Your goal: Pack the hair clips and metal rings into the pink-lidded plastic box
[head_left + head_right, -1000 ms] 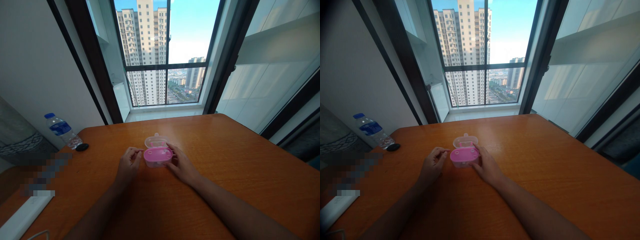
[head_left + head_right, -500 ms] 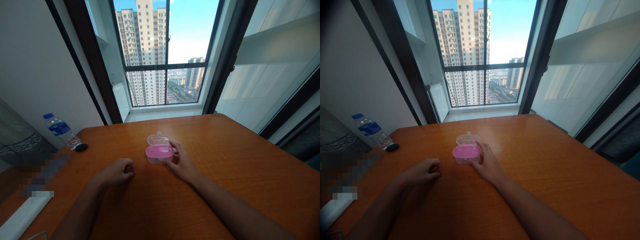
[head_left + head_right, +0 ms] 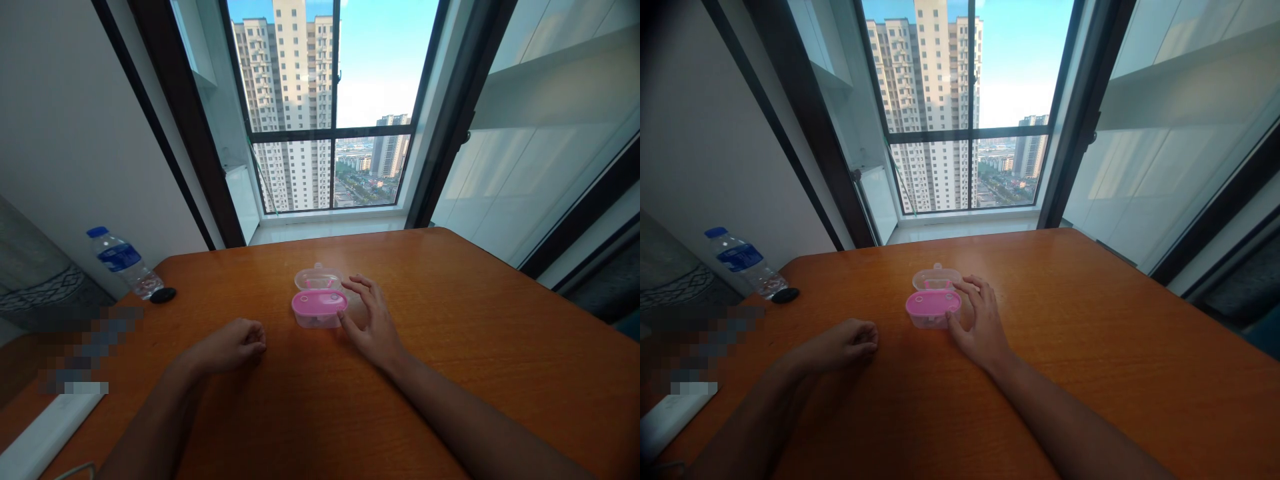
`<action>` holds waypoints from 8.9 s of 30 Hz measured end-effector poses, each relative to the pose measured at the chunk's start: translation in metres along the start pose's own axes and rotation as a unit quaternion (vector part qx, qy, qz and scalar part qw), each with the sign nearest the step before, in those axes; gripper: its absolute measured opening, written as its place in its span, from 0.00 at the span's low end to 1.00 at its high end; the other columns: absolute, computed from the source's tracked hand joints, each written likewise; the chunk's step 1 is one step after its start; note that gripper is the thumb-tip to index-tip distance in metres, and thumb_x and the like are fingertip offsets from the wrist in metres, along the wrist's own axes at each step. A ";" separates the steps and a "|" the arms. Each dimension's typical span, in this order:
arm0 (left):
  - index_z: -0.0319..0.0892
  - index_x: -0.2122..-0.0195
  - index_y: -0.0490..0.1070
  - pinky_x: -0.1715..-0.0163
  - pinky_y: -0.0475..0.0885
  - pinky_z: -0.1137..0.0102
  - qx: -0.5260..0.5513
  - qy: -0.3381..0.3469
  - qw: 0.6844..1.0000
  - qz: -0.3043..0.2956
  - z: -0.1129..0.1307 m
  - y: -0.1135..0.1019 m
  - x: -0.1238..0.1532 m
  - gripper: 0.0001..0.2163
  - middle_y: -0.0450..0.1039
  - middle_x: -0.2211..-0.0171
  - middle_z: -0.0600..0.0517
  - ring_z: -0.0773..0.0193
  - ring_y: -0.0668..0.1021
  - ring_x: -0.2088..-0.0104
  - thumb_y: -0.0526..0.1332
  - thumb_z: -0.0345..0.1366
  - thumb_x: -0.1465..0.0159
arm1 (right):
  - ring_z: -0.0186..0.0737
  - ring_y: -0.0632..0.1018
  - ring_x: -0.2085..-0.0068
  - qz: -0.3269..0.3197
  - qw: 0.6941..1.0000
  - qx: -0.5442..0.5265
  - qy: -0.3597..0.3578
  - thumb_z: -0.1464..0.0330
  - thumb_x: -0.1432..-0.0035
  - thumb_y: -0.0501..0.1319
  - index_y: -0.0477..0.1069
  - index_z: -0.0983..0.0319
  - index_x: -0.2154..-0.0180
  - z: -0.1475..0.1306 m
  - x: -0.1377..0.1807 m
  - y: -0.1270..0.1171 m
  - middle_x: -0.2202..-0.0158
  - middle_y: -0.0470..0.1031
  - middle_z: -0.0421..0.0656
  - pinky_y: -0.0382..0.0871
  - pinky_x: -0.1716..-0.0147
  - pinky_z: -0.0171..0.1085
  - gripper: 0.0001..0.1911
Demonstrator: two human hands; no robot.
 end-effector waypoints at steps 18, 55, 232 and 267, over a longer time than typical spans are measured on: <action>0.41 0.68 0.72 0.73 0.62 0.72 0.042 0.039 0.998 -0.017 0.018 0.002 0.006 0.12 0.70 0.73 0.54 0.65 0.68 0.73 0.57 0.44 0.37 | 0.53 0.66 0.40 0.035 0.998 -0.004 -0.043 0.69 0.41 0.60 0.71 0.56 0.49 -0.012 0.000 -0.009 0.46 0.68 0.49 0.60 0.41 0.56 0.17; 0.41 0.74 0.61 0.66 0.73 0.70 0.386 0.170 0.900 0.110 0.058 0.059 -0.026 0.15 0.80 0.69 0.49 0.64 0.79 0.69 0.67 0.40 0.40 | 0.38 0.78 0.61 -0.214 0.957 -0.058 -0.187 0.64 0.35 0.61 0.79 0.56 0.55 -0.032 0.021 0.030 0.62 0.79 0.43 0.72 0.61 0.35 0.10; 0.49 0.38 0.63 0.39 0.66 0.56 0.129 0.237 0.926 0.263 0.057 0.028 -0.031 0.23 0.67 0.39 0.46 0.53 0.71 0.40 0.61 0.36 0.35 | 0.48 0.62 0.36 -0.179 0.968 -0.176 -0.001 0.69 0.43 0.67 0.72 0.52 0.46 0.020 -0.001 0.035 0.41 0.59 0.47 0.60 0.38 0.48 0.23; 0.47 0.44 0.60 0.46 0.71 0.58 0.020 0.222 0.913 0.343 0.057 0.039 -0.042 0.20 0.68 0.45 0.45 0.54 0.74 0.45 0.60 0.43 0.34 | 0.48 0.73 0.46 -0.125 0.982 -0.141 0.004 0.66 0.51 0.72 0.76 0.53 0.52 0.012 -0.001 0.036 0.47 0.70 0.44 0.68 0.46 0.44 0.22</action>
Point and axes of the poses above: each hand's wrist, its own x-axis away from the middle knuckle, its own y-axis out of the palm, z = x × y, the point moved 7 cm from there along -x, towards the middle knuckle
